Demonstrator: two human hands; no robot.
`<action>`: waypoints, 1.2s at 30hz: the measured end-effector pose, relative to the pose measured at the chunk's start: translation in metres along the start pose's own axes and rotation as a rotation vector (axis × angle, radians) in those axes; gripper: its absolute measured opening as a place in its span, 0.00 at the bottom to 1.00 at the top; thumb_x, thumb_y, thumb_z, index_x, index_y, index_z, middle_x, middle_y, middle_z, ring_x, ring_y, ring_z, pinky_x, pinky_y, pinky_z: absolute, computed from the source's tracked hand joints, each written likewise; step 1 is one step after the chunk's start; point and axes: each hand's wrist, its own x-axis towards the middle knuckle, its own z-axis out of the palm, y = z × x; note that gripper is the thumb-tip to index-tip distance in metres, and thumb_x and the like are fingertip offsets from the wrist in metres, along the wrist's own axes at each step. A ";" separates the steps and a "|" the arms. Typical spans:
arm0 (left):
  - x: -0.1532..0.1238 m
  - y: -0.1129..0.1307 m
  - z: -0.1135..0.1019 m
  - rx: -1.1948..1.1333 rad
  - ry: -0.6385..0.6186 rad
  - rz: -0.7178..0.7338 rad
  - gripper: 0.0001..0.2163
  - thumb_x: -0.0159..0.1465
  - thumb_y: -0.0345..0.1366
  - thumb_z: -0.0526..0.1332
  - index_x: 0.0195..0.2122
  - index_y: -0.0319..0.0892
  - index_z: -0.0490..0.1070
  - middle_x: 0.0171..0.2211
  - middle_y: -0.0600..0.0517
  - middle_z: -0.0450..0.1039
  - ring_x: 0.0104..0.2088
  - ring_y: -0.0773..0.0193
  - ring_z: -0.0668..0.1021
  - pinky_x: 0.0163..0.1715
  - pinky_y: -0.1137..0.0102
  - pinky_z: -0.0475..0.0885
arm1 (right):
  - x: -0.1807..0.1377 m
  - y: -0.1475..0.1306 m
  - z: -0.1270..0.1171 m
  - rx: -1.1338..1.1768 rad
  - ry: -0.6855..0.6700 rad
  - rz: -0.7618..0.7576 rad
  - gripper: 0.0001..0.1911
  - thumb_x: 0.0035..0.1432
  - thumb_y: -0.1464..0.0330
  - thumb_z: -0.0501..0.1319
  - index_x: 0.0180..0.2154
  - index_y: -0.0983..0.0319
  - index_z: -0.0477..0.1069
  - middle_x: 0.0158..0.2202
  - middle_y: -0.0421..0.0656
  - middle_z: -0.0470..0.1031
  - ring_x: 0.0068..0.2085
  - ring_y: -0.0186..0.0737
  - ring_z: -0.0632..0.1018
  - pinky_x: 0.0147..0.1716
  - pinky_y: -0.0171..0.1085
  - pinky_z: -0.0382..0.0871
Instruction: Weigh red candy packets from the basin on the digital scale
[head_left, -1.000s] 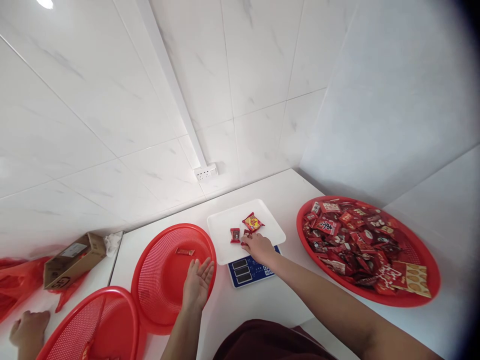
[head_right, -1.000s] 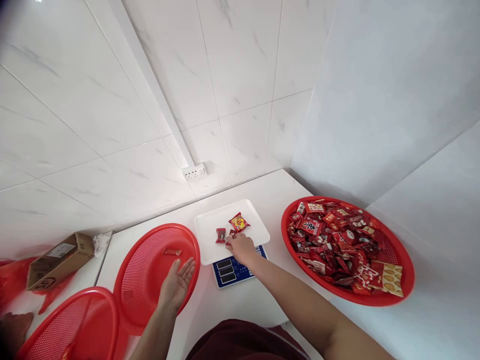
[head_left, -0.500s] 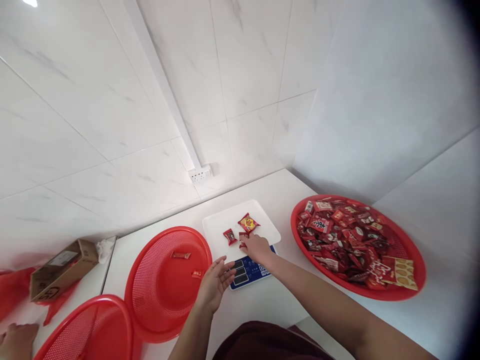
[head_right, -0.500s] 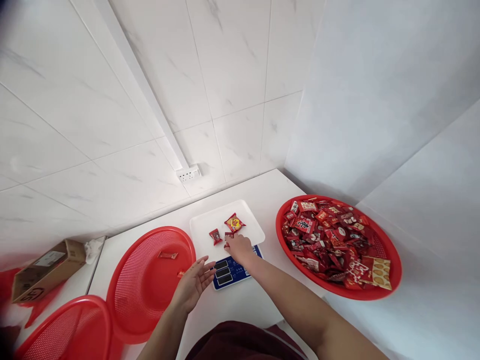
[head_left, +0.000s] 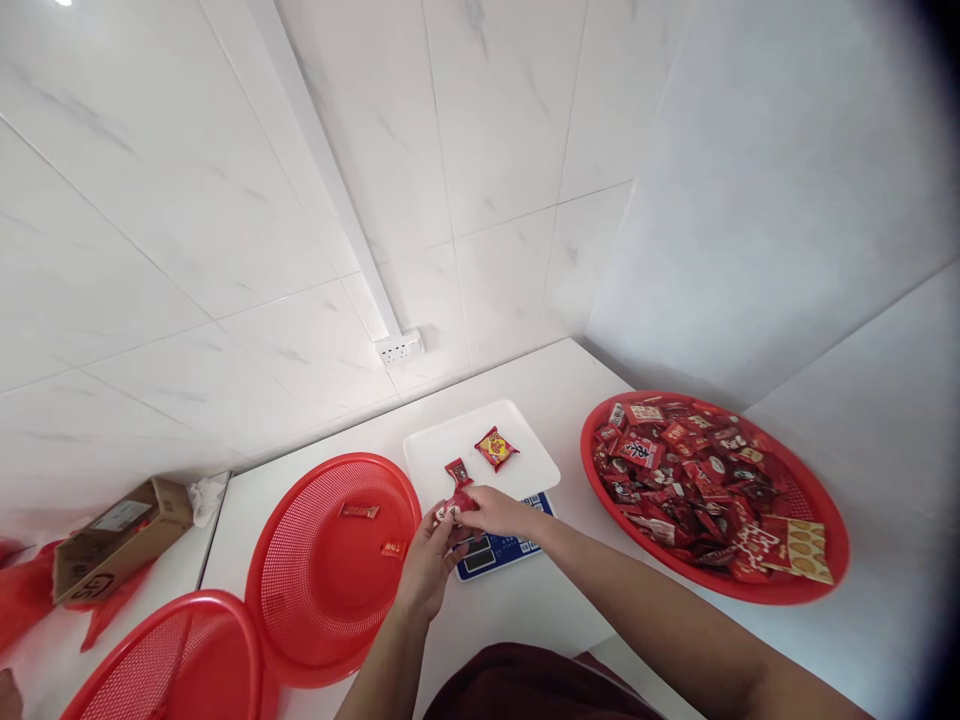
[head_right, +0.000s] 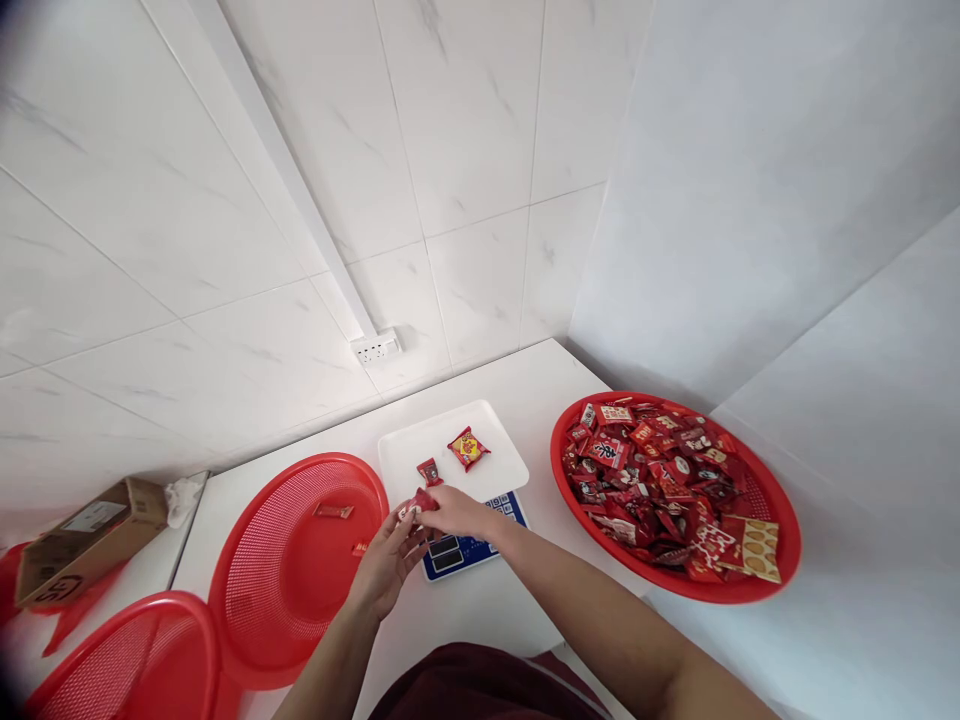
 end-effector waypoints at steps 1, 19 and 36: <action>0.002 0.001 -0.004 -0.045 0.021 0.029 0.13 0.54 0.33 0.66 0.41 0.40 0.70 0.35 0.48 0.75 0.30 0.68 0.77 0.31 0.75 0.72 | 0.001 -0.002 0.002 0.118 -0.051 -0.031 0.19 0.60 0.57 0.51 0.46 0.62 0.64 0.34 0.42 0.75 0.30 0.35 0.75 0.29 0.33 0.68; -0.002 0.008 -0.031 -0.081 0.145 -0.085 0.12 0.57 0.34 0.63 0.43 0.40 0.69 0.41 0.44 0.75 0.36 0.62 0.79 0.36 0.70 0.74 | 0.031 0.000 0.021 -0.214 0.249 0.067 0.12 0.58 0.74 0.49 0.44 0.61 0.62 0.37 0.42 0.74 0.36 0.34 0.75 0.34 0.33 0.67; -0.009 0.009 -0.061 0.359 0.373 0.201 0.20 0.52 0.32 0.66 0.47 0.44 0.67 0.47 0.44 0.71 0.51 0.52 0.71 0.52 0.59 0.65 | 0.029 0.045 -0.041 -0.808 0.501 0.285 0.21 0.56 0.71 0.54 0.52 0.56 0.62 0.54 0.48 0.63 0.52 0.48 0.64 0.48 0.45 0.56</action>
